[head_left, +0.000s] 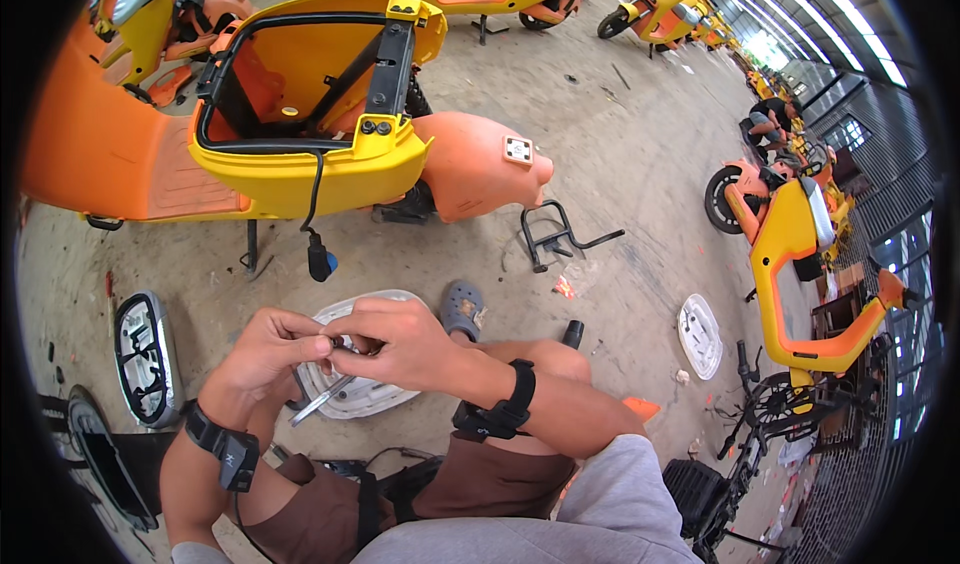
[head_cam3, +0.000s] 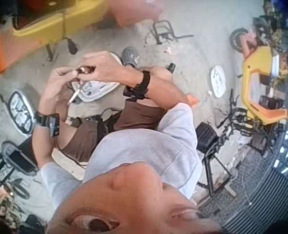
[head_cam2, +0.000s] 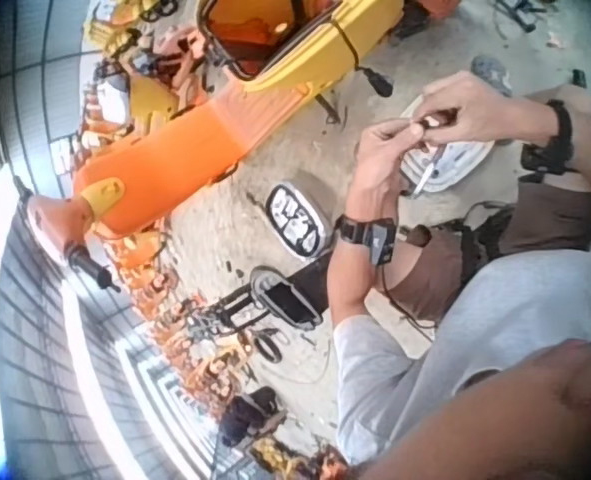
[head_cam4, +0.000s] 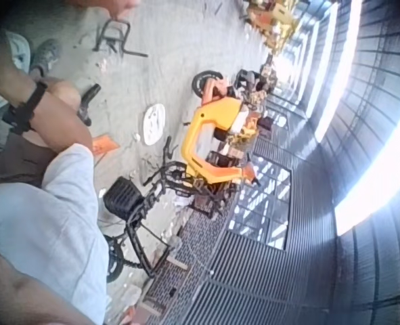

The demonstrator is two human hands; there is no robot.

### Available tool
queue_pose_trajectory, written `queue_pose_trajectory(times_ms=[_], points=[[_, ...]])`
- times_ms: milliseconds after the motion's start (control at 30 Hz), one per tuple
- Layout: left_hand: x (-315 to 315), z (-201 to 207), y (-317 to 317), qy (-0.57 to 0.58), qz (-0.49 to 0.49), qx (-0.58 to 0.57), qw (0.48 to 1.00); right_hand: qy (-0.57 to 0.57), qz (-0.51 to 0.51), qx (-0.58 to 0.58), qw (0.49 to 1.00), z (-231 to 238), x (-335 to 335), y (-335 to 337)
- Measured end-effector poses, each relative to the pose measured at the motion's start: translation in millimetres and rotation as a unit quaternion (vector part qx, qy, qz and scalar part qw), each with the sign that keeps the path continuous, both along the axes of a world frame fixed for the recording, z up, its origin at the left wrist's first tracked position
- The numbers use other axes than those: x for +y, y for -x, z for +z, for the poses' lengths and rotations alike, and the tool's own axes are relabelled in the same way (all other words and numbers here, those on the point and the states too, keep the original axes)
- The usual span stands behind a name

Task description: The person assembles a motorcycle seat component by hand using a T-handle wrench. They insert and tighten screws into a white plastic base, managing internal wiring and small mechanical parts while seated in a manufacturing facility.

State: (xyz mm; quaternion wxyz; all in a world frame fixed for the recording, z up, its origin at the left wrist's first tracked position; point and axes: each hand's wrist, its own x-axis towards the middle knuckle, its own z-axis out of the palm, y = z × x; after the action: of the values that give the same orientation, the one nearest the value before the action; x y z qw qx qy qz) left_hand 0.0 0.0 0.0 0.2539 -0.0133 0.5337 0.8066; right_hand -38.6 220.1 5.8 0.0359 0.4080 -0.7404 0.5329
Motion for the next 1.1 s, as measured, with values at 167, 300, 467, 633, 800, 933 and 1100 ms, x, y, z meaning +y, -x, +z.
queue_pose_trajectory(times_ms=[167,300,467,633,800,933,1100], points=[[-10.3,4.3,2.9,0.042,0.004,0.022,0.999,-0.001,-0.004,0.013,1.0,-4.5,-10.7,3.7],[-10.5,6.1,5.3,0.071,0.05,0.04,0.995,-0.027,-0.012,0.01,1.0,3.1,-8.4,1.5],[-15.4,0.2,10.8,-0.016,0.172,0.005,0.985,-0.07,-0.03,0.059,0.995,-6.1,-2.7,0.8],[-14.1,3.7,7.1,-0.005,0.182,0.02,0.983,-0.132,-0.011,0.055,0.99,-5.9,-1.4,0.2],[-11.5,9.4,3.6,-0.024,0.173,0.034,0.984,-0.188,0.016,0.056,0.98,-10.7,0.1,-0.1],[-14.2,11.8,4.3,-0.036,0.184,0.017,0.982,-0.213,0.035,0.038,0.976,-9.5,1.1,-0.3],[-20.9,16.3,4.1,-0.083,0.203,0.0,0.976,-0.235,0.047,0.048,0.97,-9.5,0.2,0.0]])
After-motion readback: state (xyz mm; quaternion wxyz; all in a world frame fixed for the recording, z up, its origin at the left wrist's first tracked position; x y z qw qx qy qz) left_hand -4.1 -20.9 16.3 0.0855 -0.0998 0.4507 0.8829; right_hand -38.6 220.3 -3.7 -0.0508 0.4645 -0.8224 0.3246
